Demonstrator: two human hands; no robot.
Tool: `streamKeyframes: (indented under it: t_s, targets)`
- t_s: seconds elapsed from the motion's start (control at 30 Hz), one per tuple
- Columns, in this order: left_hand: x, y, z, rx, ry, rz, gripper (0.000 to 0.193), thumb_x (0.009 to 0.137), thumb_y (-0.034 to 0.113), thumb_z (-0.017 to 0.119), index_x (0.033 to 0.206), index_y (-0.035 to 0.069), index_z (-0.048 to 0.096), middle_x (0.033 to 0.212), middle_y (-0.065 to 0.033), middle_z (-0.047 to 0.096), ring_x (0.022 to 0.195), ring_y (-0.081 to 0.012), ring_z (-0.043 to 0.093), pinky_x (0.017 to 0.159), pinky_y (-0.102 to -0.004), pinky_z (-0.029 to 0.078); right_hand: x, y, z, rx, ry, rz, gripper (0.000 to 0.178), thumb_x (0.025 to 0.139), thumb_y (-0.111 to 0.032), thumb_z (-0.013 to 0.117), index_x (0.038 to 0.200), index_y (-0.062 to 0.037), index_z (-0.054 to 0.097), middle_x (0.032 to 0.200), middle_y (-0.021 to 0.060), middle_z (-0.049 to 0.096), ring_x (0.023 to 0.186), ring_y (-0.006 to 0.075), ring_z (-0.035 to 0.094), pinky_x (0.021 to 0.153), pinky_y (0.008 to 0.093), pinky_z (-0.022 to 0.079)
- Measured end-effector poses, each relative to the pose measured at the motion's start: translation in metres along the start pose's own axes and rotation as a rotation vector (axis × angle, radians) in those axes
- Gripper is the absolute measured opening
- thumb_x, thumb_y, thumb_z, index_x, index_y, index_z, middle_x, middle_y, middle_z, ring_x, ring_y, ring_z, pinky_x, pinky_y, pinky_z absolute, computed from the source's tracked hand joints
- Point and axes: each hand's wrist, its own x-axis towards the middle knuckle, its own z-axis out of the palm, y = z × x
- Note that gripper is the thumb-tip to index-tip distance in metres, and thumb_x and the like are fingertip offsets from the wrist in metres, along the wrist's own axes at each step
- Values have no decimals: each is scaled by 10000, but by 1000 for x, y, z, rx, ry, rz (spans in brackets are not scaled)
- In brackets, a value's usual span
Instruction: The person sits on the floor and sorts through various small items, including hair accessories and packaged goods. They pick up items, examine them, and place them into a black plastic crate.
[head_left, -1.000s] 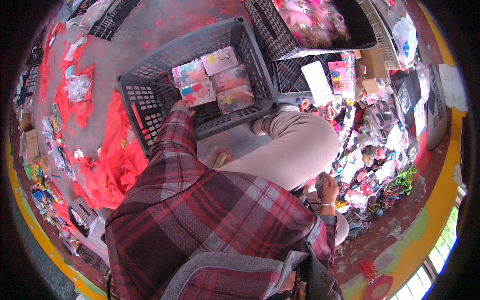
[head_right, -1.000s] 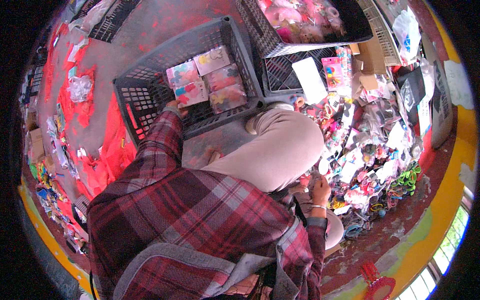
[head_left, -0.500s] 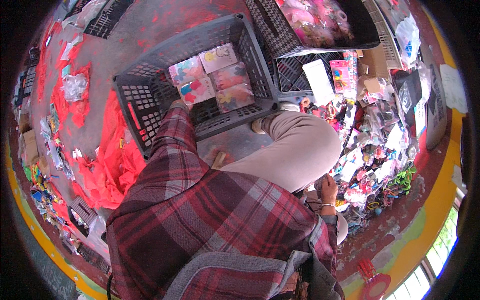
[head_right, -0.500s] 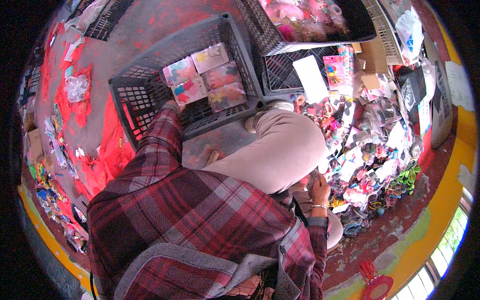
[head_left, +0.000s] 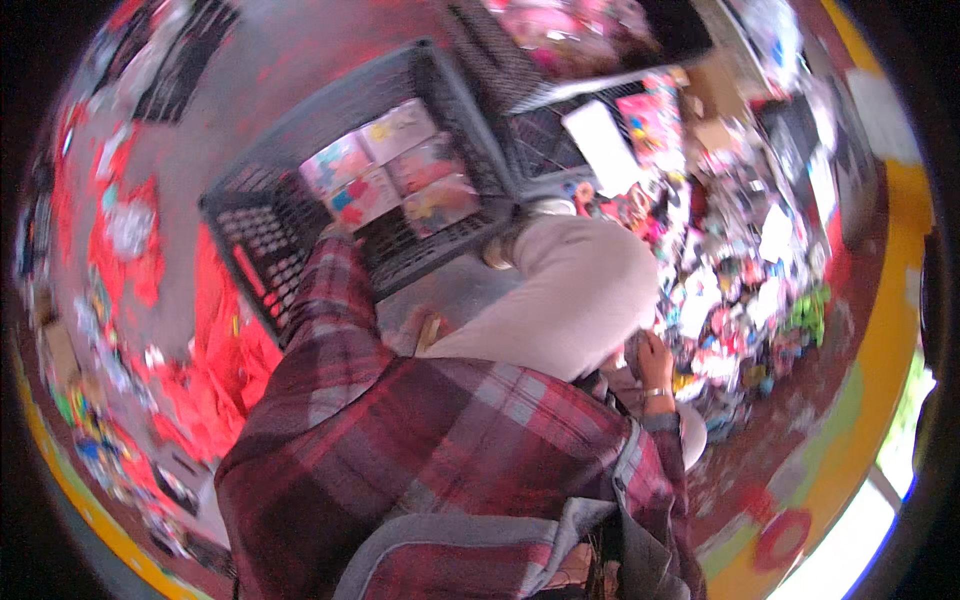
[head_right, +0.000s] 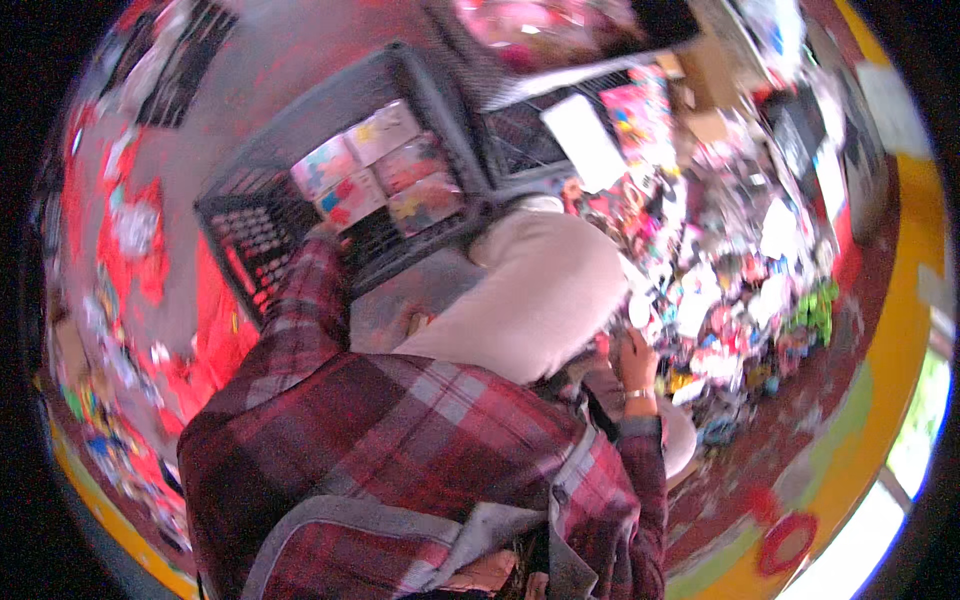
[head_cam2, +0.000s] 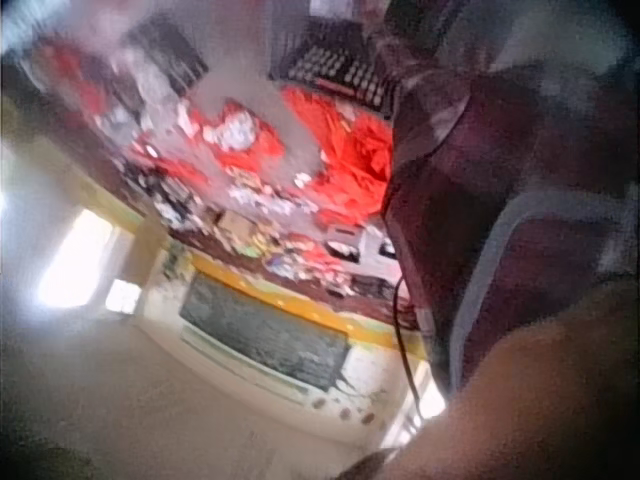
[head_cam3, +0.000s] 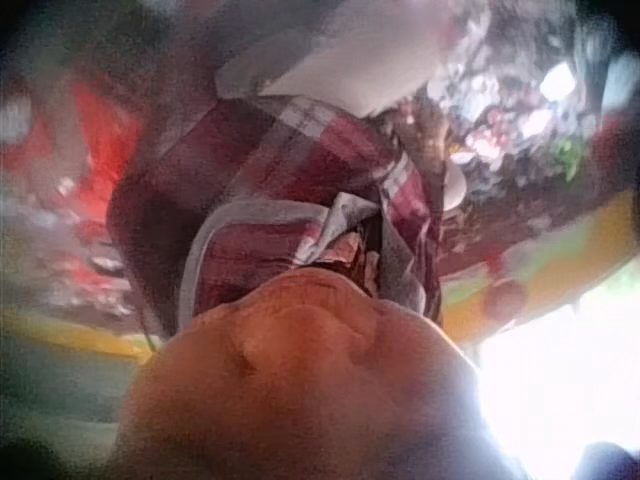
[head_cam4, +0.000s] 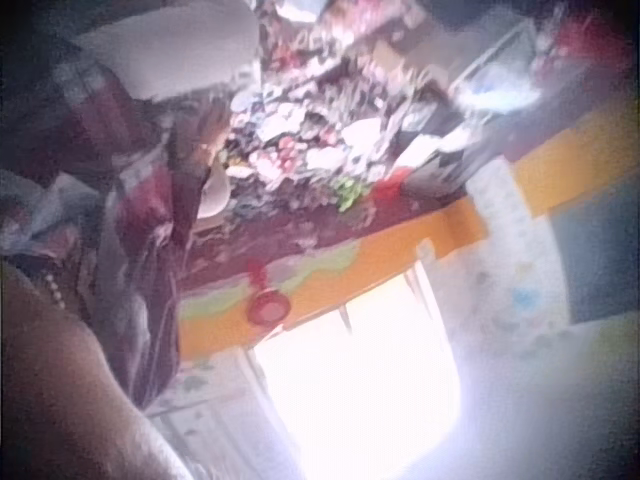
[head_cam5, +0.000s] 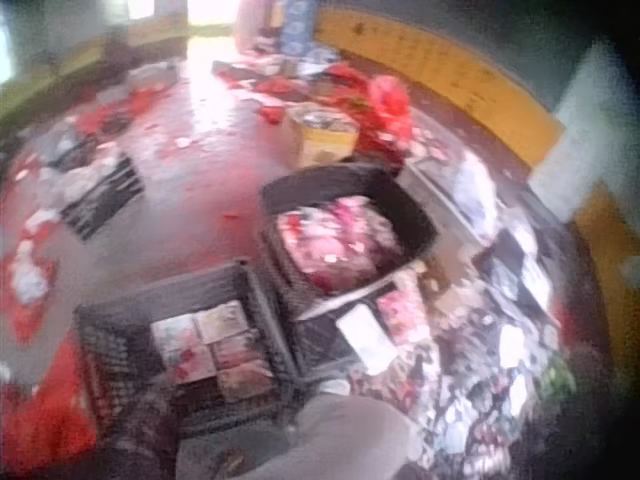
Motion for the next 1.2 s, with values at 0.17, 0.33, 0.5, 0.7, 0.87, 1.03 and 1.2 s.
streamKeyframes:
  t_s: [0.17,0.33,0.5,0.7,0.87,1.03,1.2]
  targets:
    - [14,47,-35,184,5,219,516,690,457,633,1062,103,581,1058,-132,595,963,-286,577,814,-378,474,-49,24,3,99,47,87,278,824,-278,501,946,-52,608,887,216,596,856,355,585,707,398,462]
    - [-1,88,-83,518,-3,359,311,761,347,573,957,109,613,995,-131,601,901,-270,590,754,-382,479,-38,71,12,-100,-63,-36,272,862,-340,460,870,-110,606,784,152,611,713,339,590,618,409,461]
    - [-62,188,-152,415,92,596,247,851,286,481,823,73,602,755,-100,628,658,-215,612,555,-317,477,-12,113,5,-648,-87,-356,145,760,-223,558,838,-120,624,787,83,631,740,250,621,658,343,506]
    - [-317,342,-226,-688,62,1180,355,933,310,391,874,16,581,686,-60,612,589,-99,569,552,-222,457,40,214,56,36,-3,-234,261,654,-237,642,897,-149,680,928,82,641,853,240,613,767,319,480]
    - [-458,434,-165,-696,-343,1514,287,946,221,365,1054,9,526,829,-82,613,732,-105,570,681,-224,448,69,224,73,-403,-149,-167,229,752,-235,535,909,-150,679,944,66,651,807,251,630,711,348,497]
    - [-450,475,-84,-487,-592,1404,225,920,180,441,1022,6,539,818,-59,617,716,-91,574,654,-213,449,92,288,67,-415,-247,169,262,774,-276,548,910,-88,669,943,93,647,883,259,620,728,372,504]
    - [-464,507,-79,-451,-635,1312,222,922,132,409,1021,-18,540,860,-79,610,757,-116,585,677,-234,460,103,363,47,286,223,709,367,735,-272,571,1022,-46,595,1040,171,599,1002,313,560,836,382,457]
